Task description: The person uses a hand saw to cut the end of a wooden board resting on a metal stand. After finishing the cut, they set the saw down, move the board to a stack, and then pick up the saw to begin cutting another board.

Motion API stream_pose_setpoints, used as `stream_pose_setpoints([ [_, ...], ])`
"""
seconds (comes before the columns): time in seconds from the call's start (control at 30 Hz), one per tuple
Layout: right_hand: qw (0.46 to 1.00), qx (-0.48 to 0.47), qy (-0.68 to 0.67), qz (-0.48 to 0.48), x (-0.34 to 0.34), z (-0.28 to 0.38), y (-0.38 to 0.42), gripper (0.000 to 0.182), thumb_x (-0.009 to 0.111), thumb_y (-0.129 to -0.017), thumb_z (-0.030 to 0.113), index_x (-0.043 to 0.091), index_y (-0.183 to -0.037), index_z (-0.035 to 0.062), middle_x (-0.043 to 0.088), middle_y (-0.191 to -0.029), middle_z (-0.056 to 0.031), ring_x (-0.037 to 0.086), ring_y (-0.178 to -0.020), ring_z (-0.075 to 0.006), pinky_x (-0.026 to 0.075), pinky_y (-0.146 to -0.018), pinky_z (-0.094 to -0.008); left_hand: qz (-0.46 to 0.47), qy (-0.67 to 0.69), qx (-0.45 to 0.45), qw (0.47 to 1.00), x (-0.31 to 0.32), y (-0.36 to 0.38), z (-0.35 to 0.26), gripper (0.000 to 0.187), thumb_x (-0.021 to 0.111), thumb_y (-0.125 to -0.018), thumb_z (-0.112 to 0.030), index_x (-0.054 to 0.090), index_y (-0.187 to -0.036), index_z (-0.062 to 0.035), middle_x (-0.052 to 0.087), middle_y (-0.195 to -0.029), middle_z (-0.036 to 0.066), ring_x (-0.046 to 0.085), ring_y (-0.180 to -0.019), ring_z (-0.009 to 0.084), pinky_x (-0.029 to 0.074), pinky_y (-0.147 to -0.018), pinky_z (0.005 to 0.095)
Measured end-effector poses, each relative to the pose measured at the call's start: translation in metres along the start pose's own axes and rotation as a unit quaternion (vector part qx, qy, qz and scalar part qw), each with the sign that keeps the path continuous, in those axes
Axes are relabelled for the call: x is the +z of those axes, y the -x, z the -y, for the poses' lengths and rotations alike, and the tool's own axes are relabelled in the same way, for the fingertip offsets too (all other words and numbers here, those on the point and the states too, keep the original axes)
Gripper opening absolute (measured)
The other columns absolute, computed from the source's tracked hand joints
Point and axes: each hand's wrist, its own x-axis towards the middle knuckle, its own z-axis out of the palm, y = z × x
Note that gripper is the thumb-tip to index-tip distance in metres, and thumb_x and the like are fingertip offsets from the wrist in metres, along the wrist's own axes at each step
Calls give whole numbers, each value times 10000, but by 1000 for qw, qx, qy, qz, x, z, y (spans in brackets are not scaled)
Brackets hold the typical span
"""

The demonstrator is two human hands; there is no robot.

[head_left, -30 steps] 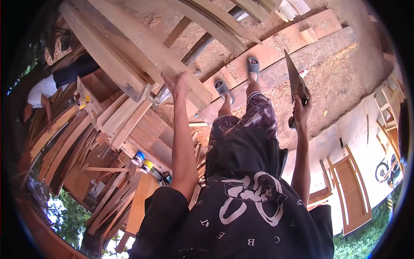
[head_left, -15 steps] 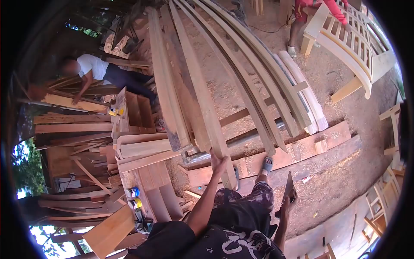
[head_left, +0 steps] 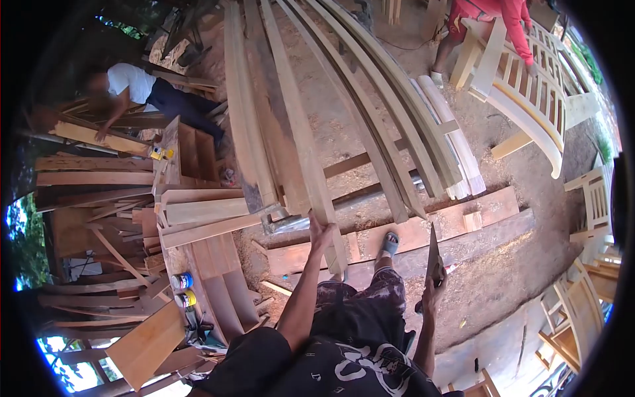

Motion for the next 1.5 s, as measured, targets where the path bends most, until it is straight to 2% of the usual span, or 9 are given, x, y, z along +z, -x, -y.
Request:
stream_pose_setpoints([
  [0.53, 1000, 9, -20, -4, -14, -10, -7, 639, 609, -917, 36, 373, -1507, -31, 560, -1421, -223, 556, -1285, -314, 401, -1116, -411, -6, -134, -3, 991, 17, 35, 18, 832, 704, -788, -90, 241, -1476, -18, 653, -1167, 249, 695, -990, 383, 568, -860, 466],
  [0.63, 995, -82, -45, 18, -17, -53, -26, 614, 611, -964, 93, 350, -1504, -36, 511, -1500, -227, 481, -1403, -320, 328, -1192, -396, 11, -153, 7, 988, 21, 29, 21, 1007, 815, -751, -149, 194, -1528, 8, 492, -1376, 321, 513, -1274, 475, 402, -1106, 537],
  [0.67, 989, -115, -86, -35, -8, -75, -29, 587, 593, -931, 88, 409, -1484, 19, 609, -1181, -137, 615, -1018, -221, 533, -864, -354, 7, -197, 18, 980, 20, 30, 15, 1049, 840, -747, -168, 172, -1533, 21, 333, -1511, 316, 336, -1402, 494, 284, -1172, 568],
  [0.7, 999, -31, -19, -30, -19, -80, -29, 590, 632, -959, 149, 397, -1490, 43, 583, -904, -47, 546, -671, -105, 467, -550, -260, -11, -242, 81, 967, 18, 35, -3, 1065, 851, -745, -179, 169, -1539, 16, 262, -1549, 302, 268, -1421, 510, 245, -1175, 594],
  [0.73, 999, 38, 27, -20, -19, -38, -12, 637, 646, -981, 223, 374, -1502, -23, 642, -1180, -171, 617, -991, -220, 505, -868, -372, -31, -265, 90, 960, 16, 37, -20, 1058, 852, -750, -180, 177, -1547, -13, 255, -1551, 290, 266, -1419, 506, 243, -1165, 613],
  [0.9, 997, -24, -1, -73, -13, -39, 8, 335, 676, -981, 309, 628, -1149, 23, 478, -693, 32, 409, -500, -63, 346, -433, -271, 150, -362, 311, 866, -4, 3, -64, 607, 782, -800, -182, 533, -1350, -121, 505, -1406, 138, 413, -1387, 343, 241, -1148, 602],
  [1.13, 974, 70, -62, -205, 29, 35, 132, 287, 656, -999, 312, 642, -972, 27, 501, -657, 22, 474, -532, -65, 378, -473, -251, 320, -382, 445, 744, -5, -27, -37, 187, 652, -888, -279, 755, -845, -129, 745, -954, 16, 615, -1163, 193, 197, -1173, 591],
  [1.27, 947, -6, -156, -280, 97, 83, 239, 389, 553, -1024, 154, 471, -1379, 18, 491, -676, 20, 461, -549, -65, 385, -496, -242, 310, -321, 464, 765, 0, -28, -42, 202, 646, -887, -256, 750, -767, -130, 747, -916, 17, 635, -1099, 191, 197, -1170, 582],
  [1.5, 955, 105, -97, -262, 186, 75, 360, 426, 583, -986, 167, 528, -1371, -7, 640, -899, -82, 607, -771, -165, 505, -703, -312, 319, -316, 470, 760, -9, -26, -40, 249, 639, -924, -286, 760, -800, -107, 752, -940, 17, 639, -1073, 211, 198, -1165, 561],
])
